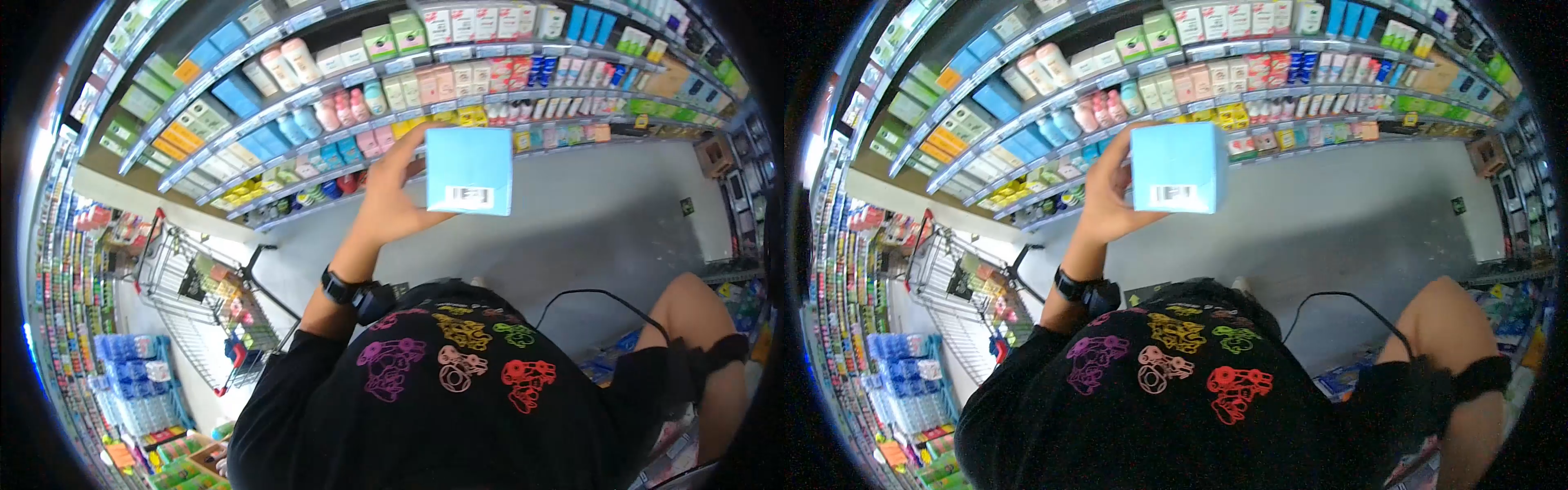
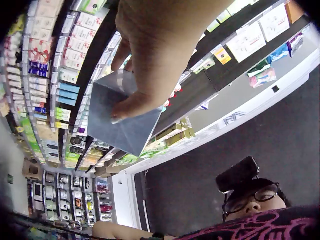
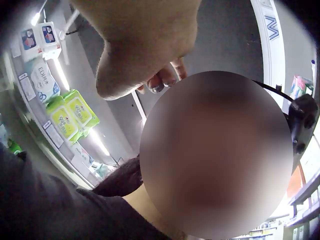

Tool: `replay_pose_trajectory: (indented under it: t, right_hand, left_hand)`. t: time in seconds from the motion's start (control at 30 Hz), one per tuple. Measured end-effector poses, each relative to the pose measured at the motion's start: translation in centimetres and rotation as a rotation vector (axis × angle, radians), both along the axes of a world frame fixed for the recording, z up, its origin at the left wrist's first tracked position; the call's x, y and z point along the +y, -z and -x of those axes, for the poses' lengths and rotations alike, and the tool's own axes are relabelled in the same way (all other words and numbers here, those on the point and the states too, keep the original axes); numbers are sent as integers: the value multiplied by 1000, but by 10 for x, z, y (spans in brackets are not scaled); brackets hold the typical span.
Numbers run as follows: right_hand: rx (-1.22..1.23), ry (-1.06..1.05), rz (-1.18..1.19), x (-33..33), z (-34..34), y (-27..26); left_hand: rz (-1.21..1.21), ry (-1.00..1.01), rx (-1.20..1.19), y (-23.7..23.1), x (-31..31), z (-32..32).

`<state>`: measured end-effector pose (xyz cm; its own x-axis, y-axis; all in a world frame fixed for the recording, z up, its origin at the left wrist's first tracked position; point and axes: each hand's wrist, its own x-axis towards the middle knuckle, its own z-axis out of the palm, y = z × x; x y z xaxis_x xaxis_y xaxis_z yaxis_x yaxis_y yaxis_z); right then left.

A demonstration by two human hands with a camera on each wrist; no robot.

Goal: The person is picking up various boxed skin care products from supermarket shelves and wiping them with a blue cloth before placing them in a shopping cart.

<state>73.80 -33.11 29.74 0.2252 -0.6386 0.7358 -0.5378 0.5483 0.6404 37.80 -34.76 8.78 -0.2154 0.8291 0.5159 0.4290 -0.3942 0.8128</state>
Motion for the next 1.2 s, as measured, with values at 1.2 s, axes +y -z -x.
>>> replay_pose_trajectory:
  t: [1.2]
  right_hand:
    - [-1159, 89, 1175, 92, 197, 235]
  left_hand:
    - [-9, -121, 197, -15, -41, -6]
